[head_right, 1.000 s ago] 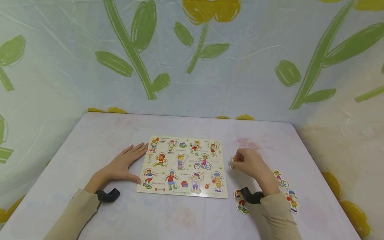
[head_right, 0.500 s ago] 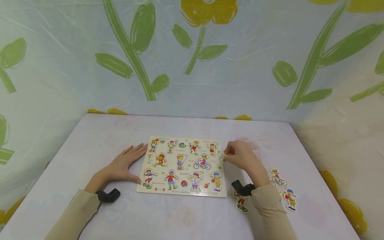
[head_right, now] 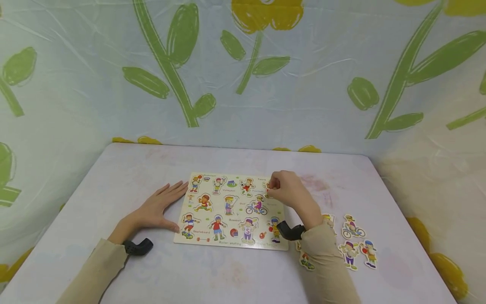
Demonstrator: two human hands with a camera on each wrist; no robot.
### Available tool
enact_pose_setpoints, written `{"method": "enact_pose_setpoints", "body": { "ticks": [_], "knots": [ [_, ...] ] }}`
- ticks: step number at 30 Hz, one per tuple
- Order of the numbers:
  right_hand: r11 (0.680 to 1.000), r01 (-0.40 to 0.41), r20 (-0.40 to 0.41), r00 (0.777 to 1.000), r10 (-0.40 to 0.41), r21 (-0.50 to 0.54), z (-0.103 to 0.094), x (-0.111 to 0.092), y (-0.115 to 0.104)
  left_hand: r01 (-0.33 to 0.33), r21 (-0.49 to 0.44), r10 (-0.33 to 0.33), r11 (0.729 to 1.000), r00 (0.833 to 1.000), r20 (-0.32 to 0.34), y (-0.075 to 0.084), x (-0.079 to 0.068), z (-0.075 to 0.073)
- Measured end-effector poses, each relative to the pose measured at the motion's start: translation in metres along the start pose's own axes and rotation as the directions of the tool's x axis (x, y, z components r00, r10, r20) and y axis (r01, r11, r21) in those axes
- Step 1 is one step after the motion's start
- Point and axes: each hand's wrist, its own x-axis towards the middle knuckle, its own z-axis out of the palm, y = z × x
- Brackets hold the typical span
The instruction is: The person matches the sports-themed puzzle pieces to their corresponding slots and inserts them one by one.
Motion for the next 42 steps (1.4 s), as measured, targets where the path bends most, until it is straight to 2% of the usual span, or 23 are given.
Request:
{"method": "enact_pose_setpoints", "body": {
  "ticks": [31,42],
  "knots": [
    [0.989,0.109,0.013,0.994,-0.111,0.1,0.019,0.036,-0.065,0.008,-0.006,-0.008,1.0,1.0,-0.001,-0.002,0.001,0.002],
    [0.984,0.097,0.05,0.993,-0.106,0.149,0.04,0.047,-0.089,0.016,-0.01,-0.016,1.0,1.0,0.007,0.002,0.0,0.001]
  ]
}}
